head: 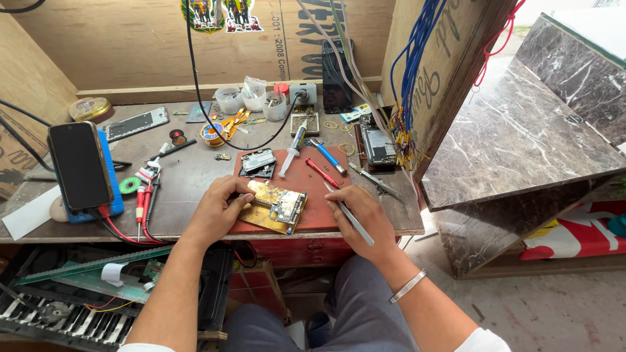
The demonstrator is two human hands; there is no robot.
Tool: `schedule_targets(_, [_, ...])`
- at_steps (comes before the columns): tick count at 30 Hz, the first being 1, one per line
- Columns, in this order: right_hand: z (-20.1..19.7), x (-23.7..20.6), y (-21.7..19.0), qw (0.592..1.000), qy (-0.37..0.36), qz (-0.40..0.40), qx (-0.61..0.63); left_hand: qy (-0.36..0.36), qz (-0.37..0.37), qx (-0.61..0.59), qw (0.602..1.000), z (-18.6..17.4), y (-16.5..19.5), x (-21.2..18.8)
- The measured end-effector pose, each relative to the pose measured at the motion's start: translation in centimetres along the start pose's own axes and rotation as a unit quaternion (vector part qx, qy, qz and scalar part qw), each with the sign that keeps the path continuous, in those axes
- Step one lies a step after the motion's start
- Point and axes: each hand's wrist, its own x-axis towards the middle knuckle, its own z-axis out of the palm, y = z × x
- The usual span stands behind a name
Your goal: The person holds a hot air gun over a phone motherboard clamped on the bench while probing it with tweezers, then sets the gun down and uses tweezers and a soldering iron to work on the board's components, repositioning the board and handling small parts on the work mat.
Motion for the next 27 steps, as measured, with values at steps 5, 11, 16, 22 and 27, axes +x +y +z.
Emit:
schedule_targets(5, [0.0,0.0,0.1,1.0,0.0,-0.004,0.001,0.023,0.012,0.026,0.999,0.3,0.2,-0.2])
schedule_targets(11, [-0.1,0.0,0.0,1.0,-0.001,-0.004,-0.001,0.024,-0.019,0.023,0.999,0.2,1.2,-0.5])
schedule_targets(16, [-0.3,0.0,0.0,1.0,-0.001,-0.013,-0.004,0.051,-0.031,-0.059,0.997,0.1,1.7,-1.1])
schedule_targets(22, [-0.2,0.0,0.0,1.0,-0.001,-0.016,-0.004,0.045,-0.064,-0.087,0.993,-0.1,1.3,-0.9])
schedule_targets(27, [-0.3,0.0,0.1,1.0,-0.002,-0.018,-0.005,0.081,-0.072,-0.098,0.989,0.3,1.3,-1.0])
